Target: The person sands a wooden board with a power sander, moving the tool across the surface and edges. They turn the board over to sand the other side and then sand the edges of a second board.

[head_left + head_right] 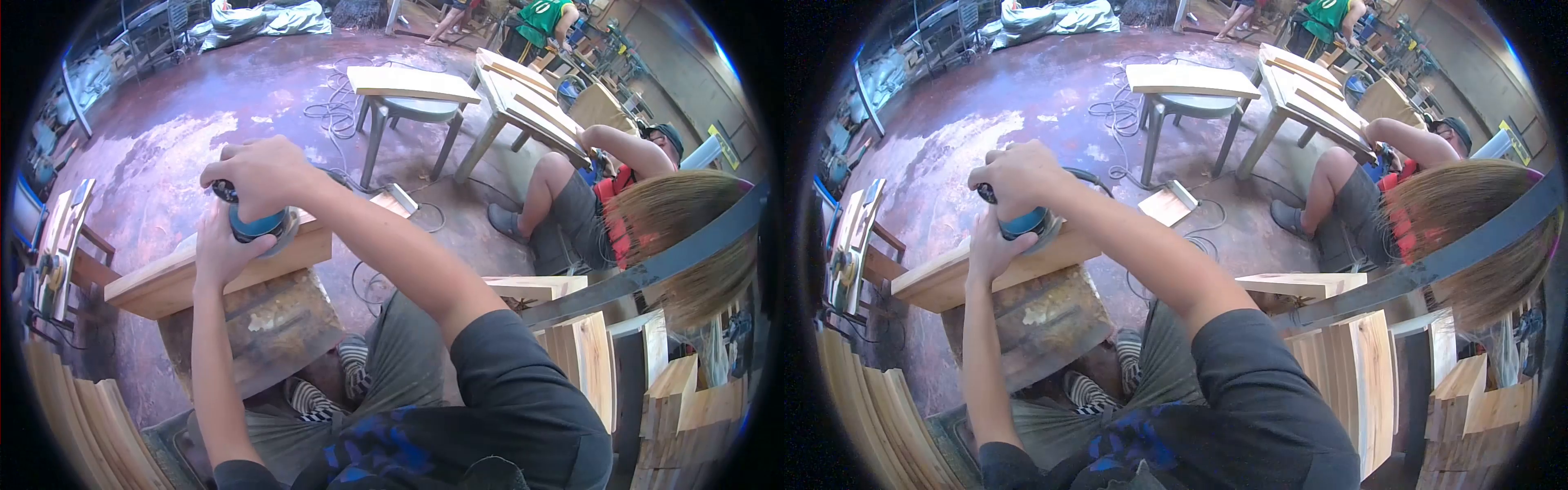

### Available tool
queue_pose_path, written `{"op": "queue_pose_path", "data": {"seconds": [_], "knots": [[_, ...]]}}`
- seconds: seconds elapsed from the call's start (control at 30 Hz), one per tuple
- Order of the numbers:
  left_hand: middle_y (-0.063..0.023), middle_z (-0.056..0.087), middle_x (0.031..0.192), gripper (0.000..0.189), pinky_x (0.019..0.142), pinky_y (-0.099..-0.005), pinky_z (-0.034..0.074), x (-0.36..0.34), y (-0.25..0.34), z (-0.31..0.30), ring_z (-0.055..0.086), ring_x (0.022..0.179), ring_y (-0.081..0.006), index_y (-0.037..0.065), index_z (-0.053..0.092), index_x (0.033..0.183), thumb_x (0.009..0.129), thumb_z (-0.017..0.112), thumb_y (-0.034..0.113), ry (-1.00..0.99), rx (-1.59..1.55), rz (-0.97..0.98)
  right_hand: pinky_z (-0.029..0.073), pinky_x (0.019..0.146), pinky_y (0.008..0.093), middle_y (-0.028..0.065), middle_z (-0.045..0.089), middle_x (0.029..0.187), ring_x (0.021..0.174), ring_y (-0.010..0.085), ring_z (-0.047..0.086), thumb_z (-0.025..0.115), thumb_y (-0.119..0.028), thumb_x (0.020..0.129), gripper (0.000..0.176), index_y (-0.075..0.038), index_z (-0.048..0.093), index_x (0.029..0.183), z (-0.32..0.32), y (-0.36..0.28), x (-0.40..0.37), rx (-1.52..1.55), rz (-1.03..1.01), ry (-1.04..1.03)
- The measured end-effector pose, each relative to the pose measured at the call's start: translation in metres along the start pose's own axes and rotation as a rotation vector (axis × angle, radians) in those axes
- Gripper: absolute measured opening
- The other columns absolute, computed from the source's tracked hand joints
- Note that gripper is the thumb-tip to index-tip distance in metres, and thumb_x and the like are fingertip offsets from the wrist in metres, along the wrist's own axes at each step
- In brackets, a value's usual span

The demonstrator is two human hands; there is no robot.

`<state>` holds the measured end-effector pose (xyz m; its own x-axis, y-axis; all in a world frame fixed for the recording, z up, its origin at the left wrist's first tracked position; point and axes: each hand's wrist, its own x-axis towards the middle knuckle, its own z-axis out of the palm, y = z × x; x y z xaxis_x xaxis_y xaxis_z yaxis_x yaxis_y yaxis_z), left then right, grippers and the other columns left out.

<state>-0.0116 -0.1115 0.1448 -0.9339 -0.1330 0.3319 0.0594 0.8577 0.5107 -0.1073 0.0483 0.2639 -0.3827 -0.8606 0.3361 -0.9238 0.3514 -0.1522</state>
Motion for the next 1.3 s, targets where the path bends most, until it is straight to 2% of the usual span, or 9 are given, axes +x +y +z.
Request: {"op": "queue_pose_path", "data": {"seconds": [0.23,0.37,0.47,0.6,0.67,0.8,0.83,1.17,1.3], "knots": [[-0.0184,0.067,0.120,0.089,0.110,-0.0563,0.040,0.015,0.026,0.026,0.061,0.119,-0.0425,0.007,0.064,0.126,0.065,0.087,0.067,0.024,-0.022,0.058,0.061,0.089,0.0419,0.0067,0.074,0.122,0.108,0.0305,0.074,0.073,-0.028,0.070,0.064,-0.032,0.073,0.134,-0.019,0.020,-0.029,-0.034,0.091,-0.057],[-0.0271,0.064,0.143,0.106,0.126,-0.0567,0.029,0.012,0.044,0.020,0.050,0.146,-0.0456,0.015,0.060,0.144,0.064,0.081,0.082,-0.073,0.025,-0.058,0.060,0.093,0.0420,0.0052,0.074,0.120,0.107,0.0294,0.074,0.076,-0.027,0.064,0.068,-0.029,0.073,0.132,-0.020,0.027,-0.033,-0.005,0.079,-0.037],[-0.0240,0.062,0.141,0.103,0.121,-0.0534,0.038,0.010,0.029,0.036,0.055,0.138,-0.0417,0.008,0.059,0.142,0.065,0.086,0.072,0.048,0.040,0.019,0.059,0.093,0.0416,0.0049,0.074,0.121,0.108,0.0292,0.073,0.076,-0.025,0.063,0.070,-0.029,0.072,0.132,-0.020,0.021,-0.028,0.008,0.073,-0.046],[-0.0230,0.062,0.140,0.102,0.120,-0.0535,0.038,0.005,0.015,0.017,0.054,0.138,-0.0408,0.010,0.059,0.143,0.066,0.086,0.071,0.012,0.040,-0.018,0.058,0.092,0.0410,0.0049,0.073,0.123,0.108,0.0305,0.072,0.075,-0.023,0.062,0.071,-0.031,0.071,0.133,-0.012,0.010,-0.011,-0.020,0.065,-0.078],[-0.0249,0.059,0.151,0.110,0.129,-0.0575,0.026,-0.001,0.008,0.000,0.043,0.153,-0.0415,0.014,0.054,0.150,0.066,0.081,0.079,-0.059,0.018,-0.124,0.058,0.091,0.0413,0.0047,0.073,0.122,0.107,0.0305,0.073,0.075,-0.023,0.062,0.072,-0.032,0.071,0.133,-0.004,0.002,0.001,-0.028,0.047,-0.070],[-0.0215,0.061,0.149,0.107,0.129,-0.0567,0.027,-0.011,-0.020,-0.020,0.044,0.152,-0.0417,0.013,0.056,0.147,0.066,0.082,0.078,-0.058,0.005,-0.177,0.060,0.089,0.0425,0.0042,0.073,0.122,0.106,0.0310,0.073,0.073,-0.023,0.062,0.073,-0.033,0.070,0.134,0.013,-0.015,0.029,-0.026,-0.039,-0.030],[-0.0147,0.067,0.131,0.089,0.109,-0.0510,0.048,-0.016,-0.027,-0.018,0.062,0.125,-0.0397,0.014,0.062,0.136,0.068,0.087,0.066,0.098,0.082,-0.093,0.061,0.089,0.0432,0.0041,0.073,0.124,0.107,0.0318,0.073,0.073,-0.023,0.063,0.072,-0.034,0.070,0.135,0.017,-0.020,0.035,-0.015,-0.075,-0.017],[-0.0142,0.066,0.134,0.098,0.113,-0.0505,0.045,-0.027,-0.018,-0.033,0.059,0.130,-0.0388,0.015,0.058,0.146,0.069,0.085,0.069,-0.047,0.156,-0.145,0.059,0.094,0.0458,0.0095,0.071,0.126,0.110,0.0356,0.072,0.075,-0.024,0.067,0.073,-0.031,0.066,0.139,0.005,-0.013,0.027,-0.034,-0.122,-0.105],[-0.0136,0.069,0.131,0.085,0.116,-0.0482,0.043,-0.034,-0.043,-0.015,0.060,0.130,-0.0336,0.013,0.062,0.143,0.079,0.080,0.066,0.104,0.241,-0.012,0.057,0.096,0.0449,0.0086,0.069,0.131,0.114,0.0349,0.070,0.076,-0.023,0.068,0.074,-0.031,0.063,0.140,-0.017,0.009,-0.002,-0.036,-0.009,-0.233]]}}
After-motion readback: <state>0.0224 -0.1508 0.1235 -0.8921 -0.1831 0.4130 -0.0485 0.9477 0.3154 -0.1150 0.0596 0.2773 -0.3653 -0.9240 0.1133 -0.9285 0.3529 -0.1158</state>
